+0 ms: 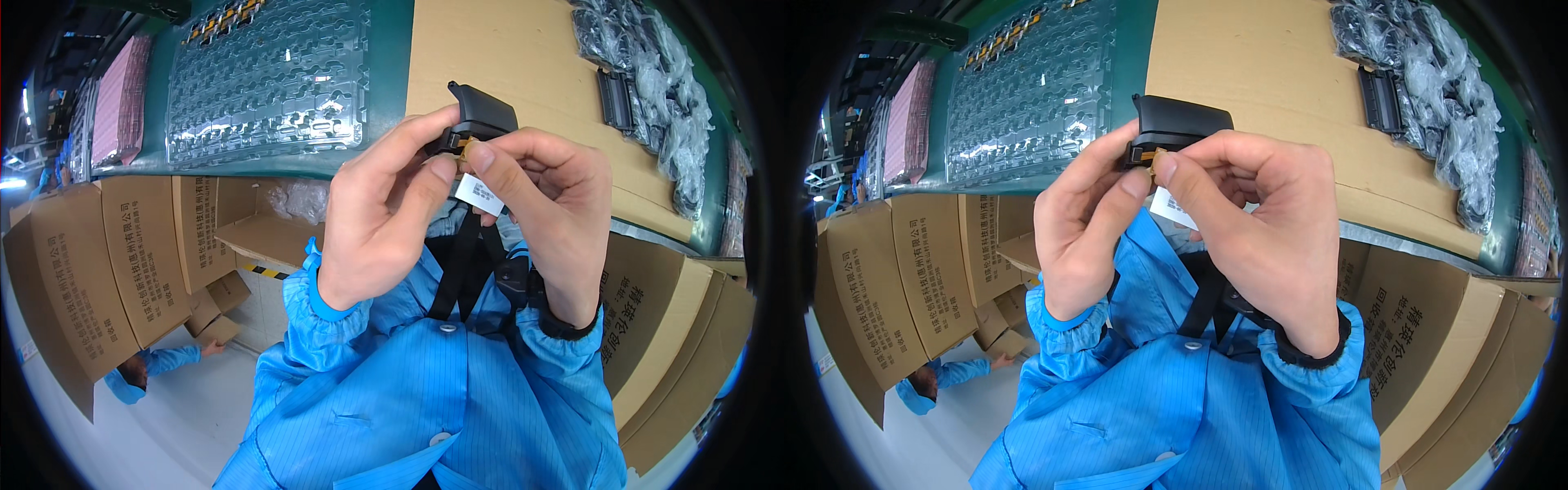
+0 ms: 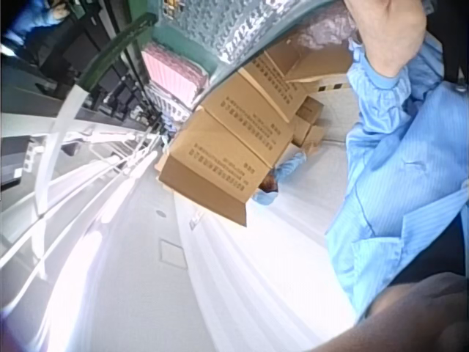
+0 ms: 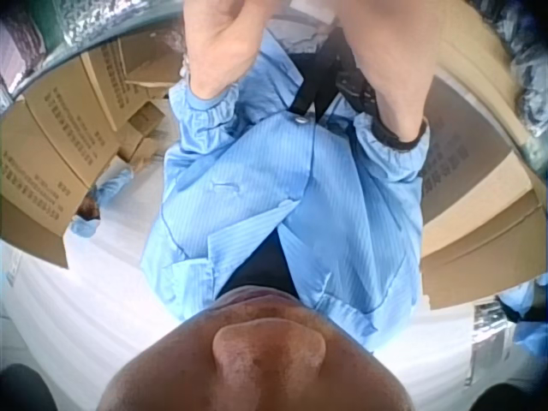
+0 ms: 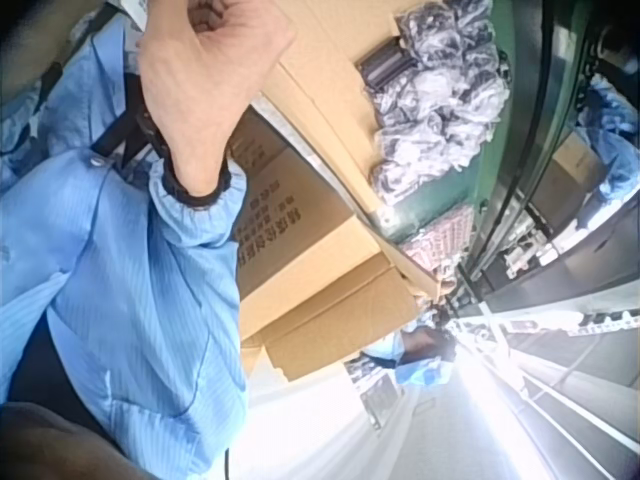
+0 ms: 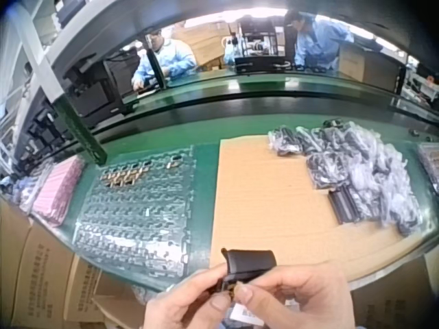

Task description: Manually assemble internal electronic parts into a small plastic housing component.

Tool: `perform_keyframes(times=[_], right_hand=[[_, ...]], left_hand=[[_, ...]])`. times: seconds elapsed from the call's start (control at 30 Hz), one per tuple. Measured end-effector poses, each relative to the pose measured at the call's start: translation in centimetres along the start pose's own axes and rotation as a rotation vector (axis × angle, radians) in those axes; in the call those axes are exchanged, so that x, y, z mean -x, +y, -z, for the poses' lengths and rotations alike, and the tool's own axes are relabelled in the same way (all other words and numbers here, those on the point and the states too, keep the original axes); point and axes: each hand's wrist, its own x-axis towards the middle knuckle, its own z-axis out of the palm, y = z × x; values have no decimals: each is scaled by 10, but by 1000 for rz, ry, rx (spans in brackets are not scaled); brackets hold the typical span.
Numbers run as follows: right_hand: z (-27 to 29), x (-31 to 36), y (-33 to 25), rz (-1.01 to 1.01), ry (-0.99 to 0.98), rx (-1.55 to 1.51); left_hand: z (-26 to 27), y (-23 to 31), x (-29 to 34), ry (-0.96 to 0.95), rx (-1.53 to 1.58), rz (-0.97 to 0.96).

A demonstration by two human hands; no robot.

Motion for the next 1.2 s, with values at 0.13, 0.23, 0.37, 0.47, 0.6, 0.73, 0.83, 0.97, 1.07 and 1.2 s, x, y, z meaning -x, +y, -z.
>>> perform_keyframes(times=[0.13, 0.23, 0.37, 0.47, 0.6, 0.73, 0.83, 0.97, 1.07, 1.2], right_hand=[[1, -1, 6, 69, -8, 52], [-3, -1, 5, 85, -12, 39], [-8, 1, -2, 32, 35, 131], [-4, 4, 1, 199, 224, 476], [-7, -8, 20, 298, 177, 296], [-19, -10, 16, 142, 36, -72], [-21, -12, 18, 102, 38, -94], [-24, -14, 20, 79, 29, -156], [-25, -15, 22, 88, 19, -177], [-29, -15, 24, 126, 70, -215]], left_hand=[[2, 1, 1, -17, 147, 35], [-3, -1, -1, 59, 116, 16], [2, -8, -1, 120, 42, -10], [3, -10, -1, 220, -2, -90], [3, -11, 0, 234, 89, -96], [-2, -12, 2, 243, 154, -104], [1, -11, 4, 237, 151, -89], [3, -14, 6, 235, 144, -60], [2, -16, 7, 245, 129, -77], [1, -15, 7, 266, 117, -40]])
